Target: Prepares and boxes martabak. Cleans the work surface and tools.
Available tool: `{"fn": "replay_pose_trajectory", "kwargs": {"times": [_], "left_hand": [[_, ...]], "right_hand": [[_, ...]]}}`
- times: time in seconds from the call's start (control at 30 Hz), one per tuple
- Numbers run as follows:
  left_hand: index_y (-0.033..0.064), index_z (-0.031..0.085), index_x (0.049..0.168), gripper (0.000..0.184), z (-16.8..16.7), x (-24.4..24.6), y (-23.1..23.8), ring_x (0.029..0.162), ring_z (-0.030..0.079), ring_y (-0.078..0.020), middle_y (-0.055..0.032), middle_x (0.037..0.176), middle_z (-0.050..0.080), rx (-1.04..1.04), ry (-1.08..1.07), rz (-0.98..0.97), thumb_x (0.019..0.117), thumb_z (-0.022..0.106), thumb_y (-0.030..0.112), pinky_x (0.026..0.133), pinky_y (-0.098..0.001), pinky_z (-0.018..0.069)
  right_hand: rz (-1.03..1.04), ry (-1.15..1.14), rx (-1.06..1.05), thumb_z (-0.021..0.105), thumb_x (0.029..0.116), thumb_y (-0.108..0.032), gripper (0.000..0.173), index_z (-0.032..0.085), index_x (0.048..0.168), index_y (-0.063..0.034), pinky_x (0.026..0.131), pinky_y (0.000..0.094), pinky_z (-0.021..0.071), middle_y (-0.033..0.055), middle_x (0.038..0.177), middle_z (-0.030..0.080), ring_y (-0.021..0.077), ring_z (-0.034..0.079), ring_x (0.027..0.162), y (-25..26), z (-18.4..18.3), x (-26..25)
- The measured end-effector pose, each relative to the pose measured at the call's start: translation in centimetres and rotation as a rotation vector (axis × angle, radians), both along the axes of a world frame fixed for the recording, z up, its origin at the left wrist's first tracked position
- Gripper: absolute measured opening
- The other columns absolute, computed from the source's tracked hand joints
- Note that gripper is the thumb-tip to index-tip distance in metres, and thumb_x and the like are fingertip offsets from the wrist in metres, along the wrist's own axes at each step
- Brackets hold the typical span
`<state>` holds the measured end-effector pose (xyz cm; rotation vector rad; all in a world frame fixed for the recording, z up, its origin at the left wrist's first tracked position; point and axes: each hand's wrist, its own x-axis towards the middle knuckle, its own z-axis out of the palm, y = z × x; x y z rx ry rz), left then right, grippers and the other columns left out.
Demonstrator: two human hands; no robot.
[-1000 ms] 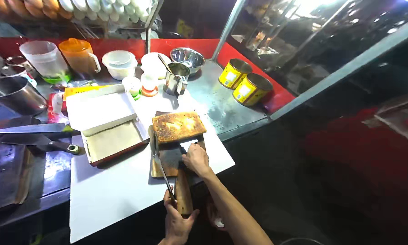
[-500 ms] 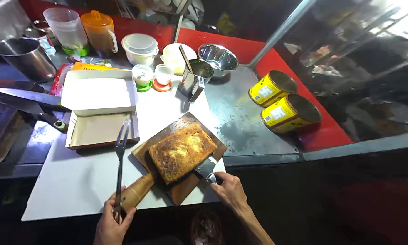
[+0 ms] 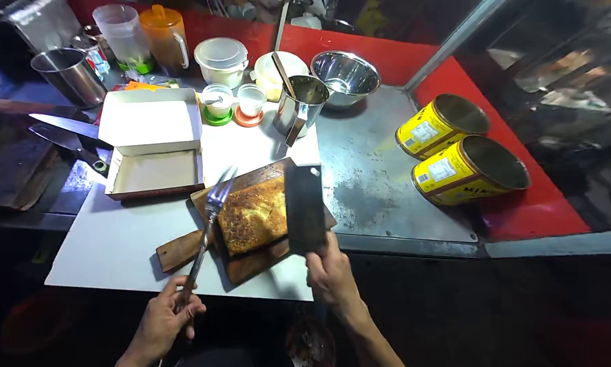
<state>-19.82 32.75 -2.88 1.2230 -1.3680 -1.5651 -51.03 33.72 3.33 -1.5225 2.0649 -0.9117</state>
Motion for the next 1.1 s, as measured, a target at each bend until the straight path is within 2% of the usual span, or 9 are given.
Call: {"fn": "replay_pose_trajectory", "kwargs": {"times": [0.13, 0.27, 0.37, 0.47, 0.6, 0.73, 0.83, 0.97, 1.1], "left_hand": [[-0.0058, 0.052, 0.130, 0.055, 0.2, 1.9, 2.1, 0.055, 0.064, -0.0071, 0.0014, 0.077, 0.069, 0.023, -0.118, -0.274, 0.0887, 0.077, 0.020, 0.051, -0.0273, 0.0566], [-0.0075, 0.054, 0.131, 0.043, 0.5, 3.7, 2.8, 0.052, 0.063, -0.0114, -0.0084, 0.077, 0.069, -0.050, -0.244, -0.375, 0.0994, 0.067, 0.018, 0.050, -0.0308, 0.0566], [-0.0084, 0.060, 0.129, 0.031, 1.2, 4.2, 2.2, 0.058, 0.066, -0.0167, -0.0150, 0.083, 0.070, -0.201, -0.335, -0.435, 0.1038, 0.055, 0.009, 0.056, -0.0333, 0.0589], [-0.0088, 0.060, 0.135, 0.036, 1.9, 4.1, 1.0, 0.070, 0.070, -0.0278, -0.0203, 0.090, 0.073, -0.338, -0.417, -0.494, 0.1036, 0.051, 0.005, 0.070, -0.0427, 0.0604], [-0.0039, 0.052, 0.146, 0.042, 3.2, 4.6, 0.0, 0.061, 0.067, -0.0281, -0.0163, 0.079, 0.071, -0.307, -0.460, -0.590, 0.1067, 0.045, 0.008, 0.064, -0.0454, 0.0588], [-0.0034, 0.052, 0.147, 0.042, 3.8, 4.5, -0.7, 0.060, 0.067, -0.0297, -0.0169, 0.078, 0.071, -0.254, -0.464, -0.605, 0.1074, 0.044, 0.009, 0.063, -0.0476, 0.0580], [-0.0008, 0.051, 0.148, 0.043, 3.9, 4.6, -0.4, 0.060, 0.066, -0.0285, -0.0156, 0.077, 0.070, -0.203, -0.477, -0.622, 0.1081, 0.044, 0.012, 0.062, -0.0470, 0.0574], [0.0002, 0.049, 0.150, 0.044, 3.8, 4.3, -0.6, 0.061, 0.066, -0.0297, -0.0160, 0.079, 0.070, -0.143, -0.469, -0.621, 0.1092, 0.042, 0.013, 0.065, -0.0489, 0.0572], [-0.0001, 0.052, 0.148, 0.042, 3.0, 4.7, 0.0, 0.056, 0.063, -0.0223, -0.0119, 0.073, 0.068, -0.176, -0.417, -0.583, 0.1081, 0.044, 0.012, 0.058, -0.0400, 0.0563]], "right_hand": [[0.088, 0.187, 0.571, 0.041, 0.1088, -0.017, 0.059, 0.017, 0.162, -0.0081, 0.086, 0.0499, 0.0554, 0.0203, 0.101, 0.069, 0.0353, 0.071, 0.093, -5.9, 5.2, 2.7], [0.244, 0.348, 0.777, 0.047, 0.1030, -0.010, 0.086, -0.014, 0.164, -0.0169, 0.082, 0.0480, 0.0567, 0.0196, 0.101, 0.065, 0.0328, 0.070, 0.088, -8.3, 7.8, 3.4], [0.264, 0.368, 0.797, 0.047, 0.1035, -0.010, 0.087, -0.015, 0.164, -0.0190, 0.080, 0.0476, 0.0571, 0.0194, 0.101, 0.064, 0.0318, 0.069, 0.085, -8.8, 8.5, 4.2], [0.199, 0.379, 0.810, 0.051, 0.0993, -0.008, 0.094, -0.015, 0.164, -0.0236, 0.086, 0.0543, 0.0559, 0.0225, 0.108, 0.067, 0.0384, 0.070, 0.098, -9.0, 6.3, 5.5], [0.247, 0.390, 0.889, 0.048, 0.1021, -0.010, 0.089, -0.015, 0.164, -0.0235, 0.075, 0.0456, 0.0575, 0.0176, 0.099, 0.063, 0.0292, 0.069, 0.081, -8.8, 7.6, 5.6], [0.178, 0.393, 0.834, 0.051, 0.0991, -0.009, 0.094, -0.015, 0.164, -0.0246, 0.084, 0.0523, 0.0564, 0.0199, 0.104, 0.067, 0.0351, 0.071, 0.092, -8.6, 5.3, 6.3], [0.237, 0.367, 0.899, 0.050, 0.1011, -0.009, 0.095, -0.021, 0.162, -0.0247, 0.072, 0.0442, 0.0580, 0.0162, 0.096, 0.062, 0.0270, 0.069, 0.076, -8.6, 6.7, 5.8], [0.197, 0.397, 0.872, 0.050, 0.0995, -0.009, 0.095, -0.019, 0.163, -0.0260, 0.081, 0.0502, 0.0570, 0.0188, 0.102, 0.067, 0.0327, 0.071, 0.088, -9.0, 5.0, 6.2], [0.281, 0.321, 0.866, 0.046, 0.1059, -0.011, 0.085, -0.015, 0.164, -0.0261, 0.063, 0.0402, 0.0562, 0.0151, 0.087, 0.060, 0.0219, 0.064, 0.064, -10.2, 8.4, 4.1]]}}
